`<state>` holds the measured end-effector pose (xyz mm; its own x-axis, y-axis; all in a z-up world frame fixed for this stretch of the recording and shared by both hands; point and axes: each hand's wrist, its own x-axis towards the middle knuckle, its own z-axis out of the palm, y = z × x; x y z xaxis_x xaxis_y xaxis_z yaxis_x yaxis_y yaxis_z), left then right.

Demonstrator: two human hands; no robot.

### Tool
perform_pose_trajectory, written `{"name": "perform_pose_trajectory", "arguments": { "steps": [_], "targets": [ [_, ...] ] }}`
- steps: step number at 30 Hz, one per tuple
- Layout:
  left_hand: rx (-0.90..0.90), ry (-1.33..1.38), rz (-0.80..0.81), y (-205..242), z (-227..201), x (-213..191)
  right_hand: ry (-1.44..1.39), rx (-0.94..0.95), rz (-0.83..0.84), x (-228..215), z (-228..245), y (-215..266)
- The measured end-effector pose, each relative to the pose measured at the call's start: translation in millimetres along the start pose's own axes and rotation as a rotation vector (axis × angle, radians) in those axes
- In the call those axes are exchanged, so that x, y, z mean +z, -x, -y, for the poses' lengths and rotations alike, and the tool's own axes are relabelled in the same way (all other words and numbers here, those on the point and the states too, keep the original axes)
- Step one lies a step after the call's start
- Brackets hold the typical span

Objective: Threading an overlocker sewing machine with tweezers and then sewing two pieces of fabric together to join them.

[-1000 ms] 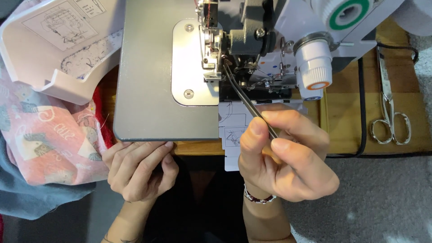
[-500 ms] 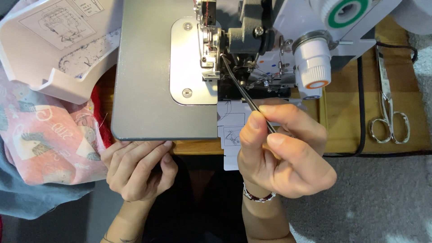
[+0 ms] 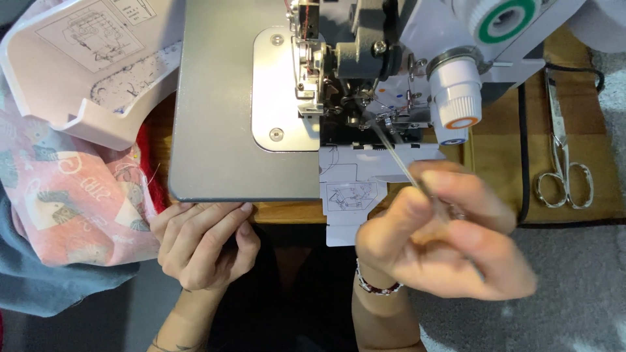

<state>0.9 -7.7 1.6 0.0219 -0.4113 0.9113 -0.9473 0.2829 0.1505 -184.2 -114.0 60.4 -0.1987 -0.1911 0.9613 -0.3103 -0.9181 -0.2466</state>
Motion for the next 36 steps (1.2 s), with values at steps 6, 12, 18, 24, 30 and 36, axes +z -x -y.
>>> {"name": "perform_pose_trajectory", "arguments": {
  "steps": [6,12,18,24,30,36],
  "targets": [
    [-0.021,0.007,-0.025,-7,5,-7,0.278,-0.14,-0.055,-6,-7,-17],
    [-0.049,0.019,-0.008,-9,21,-18,0.373,-0.242,0.119,5,-8,-34],
    [-0.033,0.043,0.045,-6,50,-27,0.431,-0.388,0.157,19,-5,-31],
    [0.031,0.076,-0.056,-4,77,-27,0.515,-0.407,0.274,20,-12,-12],
    [0.047,0.067,-0.008,1,99,-32,0.396,-0.299,0.158,24,-30,14],
    [-0.024,0.094,-0.128,-2,109,-28,0.235,-0.318,0.09,11,-59,29]
  ]
}}
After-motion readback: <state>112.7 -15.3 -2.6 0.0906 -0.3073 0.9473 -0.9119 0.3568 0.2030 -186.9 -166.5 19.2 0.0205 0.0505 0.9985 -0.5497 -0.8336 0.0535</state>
